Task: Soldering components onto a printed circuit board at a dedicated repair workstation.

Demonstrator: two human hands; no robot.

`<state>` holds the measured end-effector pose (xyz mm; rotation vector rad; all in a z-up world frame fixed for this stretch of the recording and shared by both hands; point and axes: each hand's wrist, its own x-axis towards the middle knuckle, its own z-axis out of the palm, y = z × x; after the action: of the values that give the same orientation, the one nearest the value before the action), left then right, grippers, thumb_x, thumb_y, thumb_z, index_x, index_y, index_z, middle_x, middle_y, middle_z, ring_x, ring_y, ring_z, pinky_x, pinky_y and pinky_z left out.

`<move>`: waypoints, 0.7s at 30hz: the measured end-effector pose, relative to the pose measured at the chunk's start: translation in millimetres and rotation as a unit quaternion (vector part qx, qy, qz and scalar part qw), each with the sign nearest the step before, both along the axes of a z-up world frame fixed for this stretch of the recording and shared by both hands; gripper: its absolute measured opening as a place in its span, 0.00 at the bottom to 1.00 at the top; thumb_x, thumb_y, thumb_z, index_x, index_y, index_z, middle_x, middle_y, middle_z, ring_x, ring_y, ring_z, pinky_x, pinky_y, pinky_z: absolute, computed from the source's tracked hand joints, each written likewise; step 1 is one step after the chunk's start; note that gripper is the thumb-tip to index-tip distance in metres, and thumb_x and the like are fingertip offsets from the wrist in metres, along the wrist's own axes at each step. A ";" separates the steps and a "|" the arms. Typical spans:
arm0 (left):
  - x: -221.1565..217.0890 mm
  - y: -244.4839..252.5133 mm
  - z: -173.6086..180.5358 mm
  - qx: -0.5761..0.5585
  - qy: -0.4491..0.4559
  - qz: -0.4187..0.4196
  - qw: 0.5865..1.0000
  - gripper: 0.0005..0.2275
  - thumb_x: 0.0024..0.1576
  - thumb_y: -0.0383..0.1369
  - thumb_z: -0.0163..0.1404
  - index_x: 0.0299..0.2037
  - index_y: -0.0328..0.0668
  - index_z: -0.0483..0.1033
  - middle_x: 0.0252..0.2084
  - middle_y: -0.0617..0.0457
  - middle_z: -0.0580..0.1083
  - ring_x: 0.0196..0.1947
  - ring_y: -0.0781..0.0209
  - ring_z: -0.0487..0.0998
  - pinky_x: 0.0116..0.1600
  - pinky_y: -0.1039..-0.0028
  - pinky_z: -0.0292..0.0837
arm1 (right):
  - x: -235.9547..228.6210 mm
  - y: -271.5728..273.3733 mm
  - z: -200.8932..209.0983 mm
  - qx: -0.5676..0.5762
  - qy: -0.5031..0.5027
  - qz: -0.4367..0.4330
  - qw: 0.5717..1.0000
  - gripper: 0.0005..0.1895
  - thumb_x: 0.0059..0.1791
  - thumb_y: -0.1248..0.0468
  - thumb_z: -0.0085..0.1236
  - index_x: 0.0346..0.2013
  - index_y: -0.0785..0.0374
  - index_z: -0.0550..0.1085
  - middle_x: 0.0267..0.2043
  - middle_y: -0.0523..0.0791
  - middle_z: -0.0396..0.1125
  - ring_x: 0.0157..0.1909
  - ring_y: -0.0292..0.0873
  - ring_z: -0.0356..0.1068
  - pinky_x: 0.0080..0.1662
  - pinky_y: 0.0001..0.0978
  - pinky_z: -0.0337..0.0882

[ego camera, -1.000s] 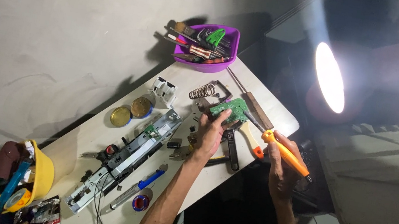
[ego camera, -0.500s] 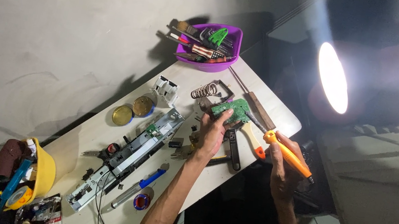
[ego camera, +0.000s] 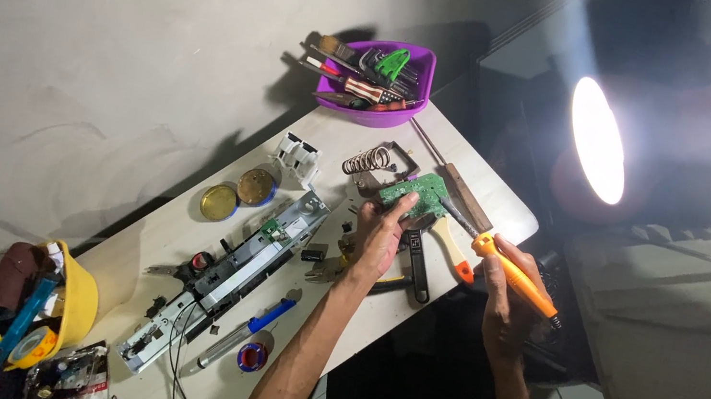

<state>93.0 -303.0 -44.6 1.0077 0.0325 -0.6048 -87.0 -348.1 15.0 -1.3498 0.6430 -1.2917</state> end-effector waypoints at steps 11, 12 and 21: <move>3.1 1.4 -8.6 0.022 0.003 0.001 1.000 0.15 0.44 0.23 0.70 0.39 0.34 0.79 0.34 0.48 0.78 0.34 0.60 0.83 0.38 0.71 0.83 | -0.1 1.6 7.4 -0.004 0.005 0.007 1.000 0.14 0.51 0.75 0.58 0.51 0.76 0.75 0.34 0.57 0.69 0.28 0.46 0.71 0.37 0.38 0.73; 3.1 2.7 -6.8 0.024 0.003 0.002 1.000 0.15 0.44 0.23 0.70 0.39 0.34 0.79 0.33 0.49 0.78 0.33 0.59 0.83 0.38 0.71 0.84 | -0.5 1.5 7.6 -0.006 0.007 0.012 1.000 0.14 0.50 0.75 0.58 0.51 0.77 0.75 0.34 0.58 0.69 0.28 0.46 0.71 0.37 0.39 0.73; 2.8 5.2 -9.0 0.055 0.002 0.009 0.998 0.13 0.44 0.26 0.71 0.36 0.35 0.81 0.30 0.51 0.78 0.31 0.63 0.82 0.34 0.77 0.80 | 0.4 1.1 10.2 -0.010 0.005 0.019 1.000 0.14 0.51 0.75 0.58 0.51 0.77 0.75 0.34 0.57 0.69 0.29 0.44 0.71 0.36 0.37 0.73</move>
<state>95.8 -297.7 -53.6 1.1124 0.0780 -0.5939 -86.6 -346.9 25.2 -1.3798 0.6100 -1.2643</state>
